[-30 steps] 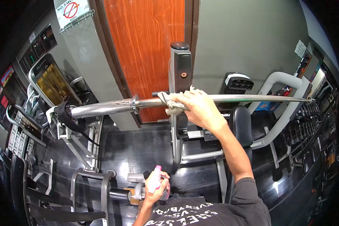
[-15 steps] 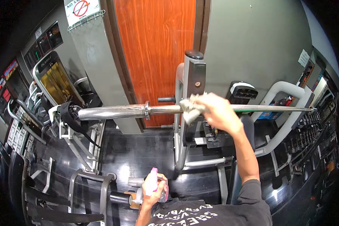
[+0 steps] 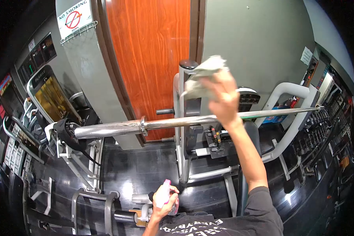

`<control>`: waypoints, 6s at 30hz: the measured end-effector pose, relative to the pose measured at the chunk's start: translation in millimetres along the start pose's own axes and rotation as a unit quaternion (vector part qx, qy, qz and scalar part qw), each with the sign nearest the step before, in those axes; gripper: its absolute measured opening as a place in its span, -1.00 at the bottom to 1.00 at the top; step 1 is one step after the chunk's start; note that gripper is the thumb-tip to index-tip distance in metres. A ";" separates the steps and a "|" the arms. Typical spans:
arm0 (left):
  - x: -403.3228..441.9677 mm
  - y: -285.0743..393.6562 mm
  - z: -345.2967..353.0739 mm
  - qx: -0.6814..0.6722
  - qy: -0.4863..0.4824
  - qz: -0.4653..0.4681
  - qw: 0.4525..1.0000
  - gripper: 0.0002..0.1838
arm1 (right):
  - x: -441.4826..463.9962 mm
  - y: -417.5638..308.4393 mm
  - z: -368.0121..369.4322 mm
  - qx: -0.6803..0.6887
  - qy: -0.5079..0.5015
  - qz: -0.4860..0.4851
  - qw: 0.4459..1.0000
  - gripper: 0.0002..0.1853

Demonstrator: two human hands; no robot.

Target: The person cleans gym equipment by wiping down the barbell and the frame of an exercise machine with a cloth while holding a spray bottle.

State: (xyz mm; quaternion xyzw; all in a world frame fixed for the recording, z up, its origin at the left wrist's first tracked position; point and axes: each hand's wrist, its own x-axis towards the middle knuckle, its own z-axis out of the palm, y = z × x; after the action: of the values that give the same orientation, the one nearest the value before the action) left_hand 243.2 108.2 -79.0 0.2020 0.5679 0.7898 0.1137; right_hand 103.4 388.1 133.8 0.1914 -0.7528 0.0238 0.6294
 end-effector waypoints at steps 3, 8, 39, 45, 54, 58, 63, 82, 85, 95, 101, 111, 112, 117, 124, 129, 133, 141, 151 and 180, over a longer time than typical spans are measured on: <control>1.7 0.0 3.2 -0.014 -0.003 -0.002 1.000 -0.81 | -13.0 -16.2 33.5 0.004 -0.129 -0.064 0.990 -0.63; 0.8 1.6 -2.8 0.025 -0.005 0.027 0.999 -0.77 | -41.3 -10.2 14.0 0.085 -0.195 -0.090 0.973 -0.60; -2.4 12.5 30.3 0.022 0.002 0.023 0.999 -0.80 | 59.8 17.6 14.7 0.095 -0.327 0.122 0.932 -0.66; 3.6 8.5 33.5 0.042 -0.033 0.016 0.998 -0.81 | -35.8 19.3 -20.2 0.332 -0.206 0.325 0.861 -0.53; 4.5 -6.7 42.6 -0.017 0.025 -0.017 0.999 -0.86 | -240.6 -99.8 -36.7 0.485 0.237 0.609 0.581 -0.61; 4.7 -12.7 45.9 0.008 0.030 -0.019 0.999 -0.87 | -244.5 -132.5 -31.7 0.271 0.086 0.615 0.736 -0.68; -2.3 -10.0 48.1 0.011 0.052 -0.020 0.998 -0.87 | -208.8 -116.1 -2.9 0.214 -0.048 0.406 0.887 -0.49; 18.5 -14.4 25.1 -0.006 0.096 -0.006 0.995 -0.84 | -175.0 -62.2 -15.9 0.140 -0.503 0.406 0.750 -0.68; 28.7 -17.2 19.8 0.042 0.064 0.032 0.997 -0.78 | -127.8 -50.8 -49.5 0.260 -0.500 0.455 0.689 -0.68; 32.4 -10.2 19.1 0.031 0.086 0.033 0.995 -0.81 | -66.0 -85.9 2.8 0.096 -0.139 0.172 0.970 -0.62; 4.9 -5.9 10.0 0.073 0.147 0.036 0.986 -0.84 | -47.3 -86.8 -3.0 0.095 -0.254 0.210 0.939 -0.67; -21.3 -1.2 12.3 0.028 0.146 0.039 0.988 -0.83 | -73.5 -89.7 -33.1 0.148 -0.209 0.268 0.929 -0.53; -23.7 -1.6 11.4 0.046 0.131 0.037 0.990 -0.82 | -77.2 -88.2 -33.8 0.142 -0.205 0.273 0.929 -0.53; -35.5 -3.7 8.0 0.035 0.112 0.030 0.993 -0.79 | -92.8 -66.9 -54.2 0.277 -0.155 0.502 0.805 -0.68; -45.1 3.5 15.2 0.038 0.094 0.000 0.995 -0.80 | -101.1 -40.0 -49.7 0.232 0.167 0.456 0.843 -0.53; -38.1 4.7 31.1 0.046 0.043 -0.015 0.998 -0.82 | -110.4 -41.1 -13.1 -0.049 -0.198 0.184 0.962 -0.54; -35.8 6.3 37.9 0.016 0.010 0.007 1.000 -0.77 | -129.1 -19.5 -36.0 -0.036 -0.121 0.149 0.981 -0.69; -37.9 -1.5 29.1 0.046 0.007 -0.013 0.999 -0.79 | -163.8 48.1 -71.4 -0.131 0.007 0.376 0.917 -0.56; 3.9 -4.7 61.0 0.002 -0.032 -0.014 0.999 -0.80 | -144.8 -61.9 -43.4 0.353 -0.070 0.500 0.787 -0.55; 102.7 -35.1 110.2 -0.034 0.025 0.003 0.999 -0.82 | -80.2 32.8 -55.9 0.133 -0.304 0.215 0.918 -0.43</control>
State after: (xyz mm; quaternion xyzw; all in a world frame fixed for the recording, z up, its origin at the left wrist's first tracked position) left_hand 199.2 255.5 -62.5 0.1802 0.5425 0.8139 0.1040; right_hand 156.3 454.6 75.4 0.1048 -0.9209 0.1993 0.3182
